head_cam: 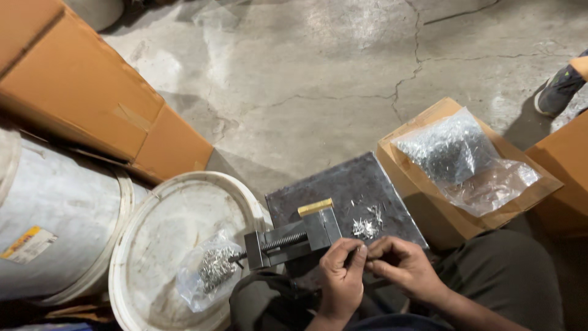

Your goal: The person assembles small metal pins by hand, picking them up from a pile and placing them into a metal component held in a vice.

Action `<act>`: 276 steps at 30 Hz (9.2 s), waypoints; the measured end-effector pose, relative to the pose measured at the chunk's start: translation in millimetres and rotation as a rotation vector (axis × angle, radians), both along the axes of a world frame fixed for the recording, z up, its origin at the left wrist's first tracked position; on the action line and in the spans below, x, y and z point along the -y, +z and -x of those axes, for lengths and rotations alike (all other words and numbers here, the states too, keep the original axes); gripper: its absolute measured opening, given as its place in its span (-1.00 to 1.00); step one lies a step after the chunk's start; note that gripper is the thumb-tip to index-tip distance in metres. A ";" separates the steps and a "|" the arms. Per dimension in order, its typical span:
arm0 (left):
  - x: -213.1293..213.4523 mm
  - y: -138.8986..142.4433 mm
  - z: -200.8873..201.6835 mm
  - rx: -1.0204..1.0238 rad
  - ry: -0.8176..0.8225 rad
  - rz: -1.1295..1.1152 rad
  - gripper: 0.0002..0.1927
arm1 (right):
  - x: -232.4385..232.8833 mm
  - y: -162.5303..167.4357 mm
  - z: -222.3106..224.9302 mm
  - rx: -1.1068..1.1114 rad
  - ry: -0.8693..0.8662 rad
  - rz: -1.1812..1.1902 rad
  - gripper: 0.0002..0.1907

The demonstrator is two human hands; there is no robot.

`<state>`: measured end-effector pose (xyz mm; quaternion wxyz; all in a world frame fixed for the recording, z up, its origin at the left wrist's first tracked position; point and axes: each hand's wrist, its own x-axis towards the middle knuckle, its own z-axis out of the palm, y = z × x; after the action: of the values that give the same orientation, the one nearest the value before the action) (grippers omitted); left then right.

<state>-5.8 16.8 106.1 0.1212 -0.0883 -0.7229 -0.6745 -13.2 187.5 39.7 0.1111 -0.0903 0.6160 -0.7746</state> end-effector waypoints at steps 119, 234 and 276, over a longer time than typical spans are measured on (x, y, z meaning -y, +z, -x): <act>104.6 -109.8 -10.0 0.245 -0.331 -0.192 -0.86 | 38.7 6.9 125.1 -0.647 0.017 -1.357 -0.82; 77.1 -99.9 -25.3 0.148 -0.309 -0.061 -0.77 | 41.6 11.9 -1.1 -0.261 0.158 -0.452 -0.92; 104.4 -131.0 -14.5 0.425 -0.386 -0.469 -0.74 | 89.5 62.4 66.3 -0.742 0.194 -1.126 -0.86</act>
<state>8.6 -87.7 -25.0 -0.1440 -0.0508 -0.5278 -0.8355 -79.5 98.0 102.1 -0.0086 -0.3331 0.9118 -0.2401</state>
